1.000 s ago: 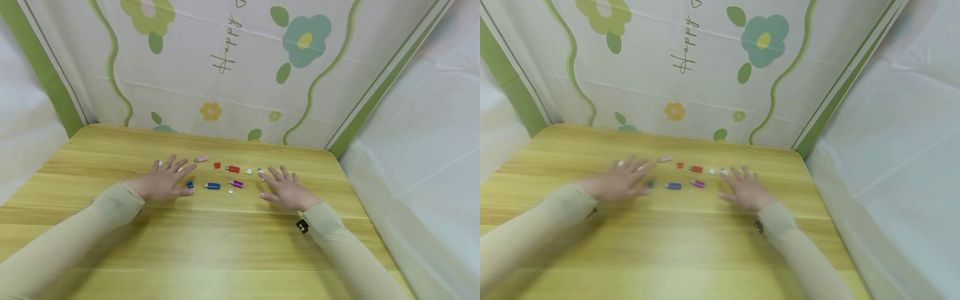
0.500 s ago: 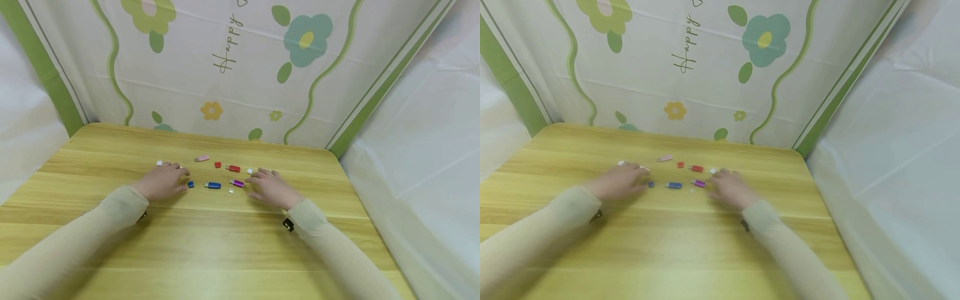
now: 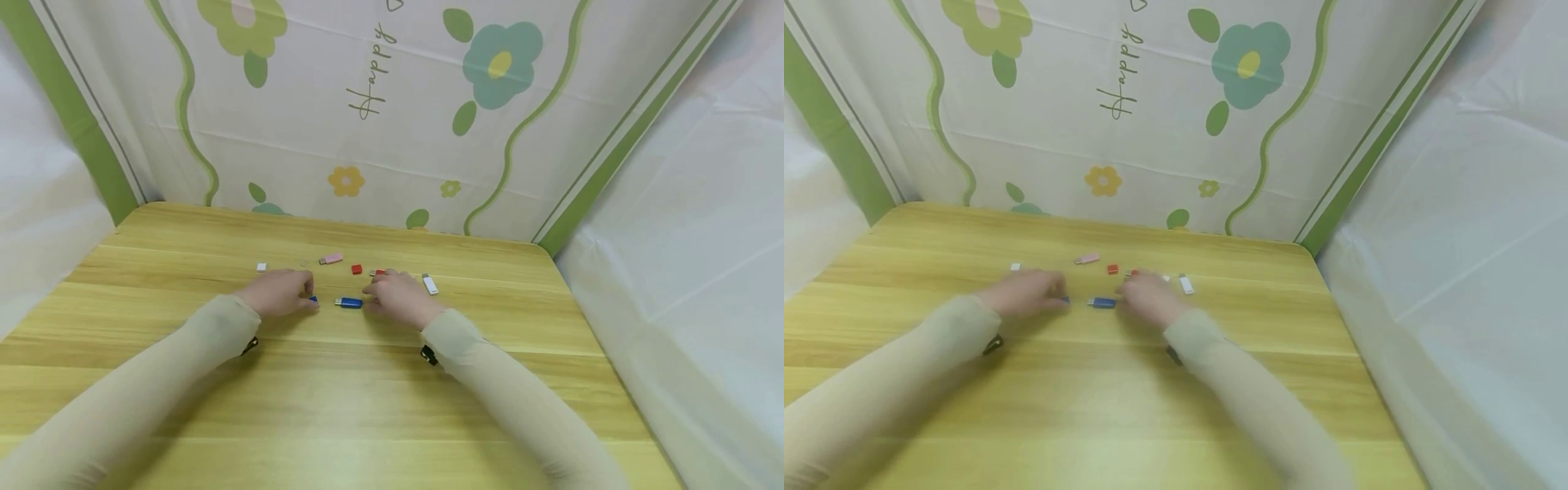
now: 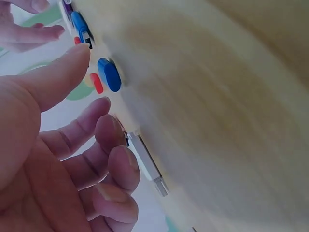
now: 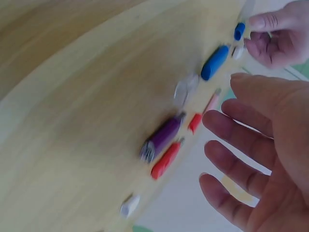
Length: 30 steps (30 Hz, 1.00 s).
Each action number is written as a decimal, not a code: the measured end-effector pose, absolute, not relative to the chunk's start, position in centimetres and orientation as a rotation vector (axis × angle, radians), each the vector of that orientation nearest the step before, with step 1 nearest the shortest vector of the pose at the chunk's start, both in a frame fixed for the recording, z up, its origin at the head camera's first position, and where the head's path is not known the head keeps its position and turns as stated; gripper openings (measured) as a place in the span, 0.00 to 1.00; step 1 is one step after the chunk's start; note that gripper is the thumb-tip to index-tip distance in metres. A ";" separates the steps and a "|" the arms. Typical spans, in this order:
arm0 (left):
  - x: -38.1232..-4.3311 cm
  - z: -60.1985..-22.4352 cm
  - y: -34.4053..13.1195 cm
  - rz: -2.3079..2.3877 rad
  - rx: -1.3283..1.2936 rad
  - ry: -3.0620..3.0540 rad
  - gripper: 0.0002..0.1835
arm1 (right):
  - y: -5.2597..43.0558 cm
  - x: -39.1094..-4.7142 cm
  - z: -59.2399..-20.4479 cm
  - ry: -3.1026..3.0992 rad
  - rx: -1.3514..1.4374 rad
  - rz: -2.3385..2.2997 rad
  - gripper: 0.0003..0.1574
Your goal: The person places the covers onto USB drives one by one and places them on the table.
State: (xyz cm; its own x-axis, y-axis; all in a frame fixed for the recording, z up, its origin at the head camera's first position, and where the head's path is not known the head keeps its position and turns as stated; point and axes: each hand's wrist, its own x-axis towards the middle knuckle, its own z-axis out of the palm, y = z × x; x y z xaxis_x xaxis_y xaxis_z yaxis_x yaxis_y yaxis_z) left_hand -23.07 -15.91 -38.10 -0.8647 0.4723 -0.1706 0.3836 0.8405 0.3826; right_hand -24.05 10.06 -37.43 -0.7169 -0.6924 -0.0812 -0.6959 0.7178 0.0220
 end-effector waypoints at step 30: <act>-22.5 -38.9 -13.9 0.192 0.979 2.806 0.12 | 5.6 -24.0 -38.7 2.796 -1.120 0.085 0.11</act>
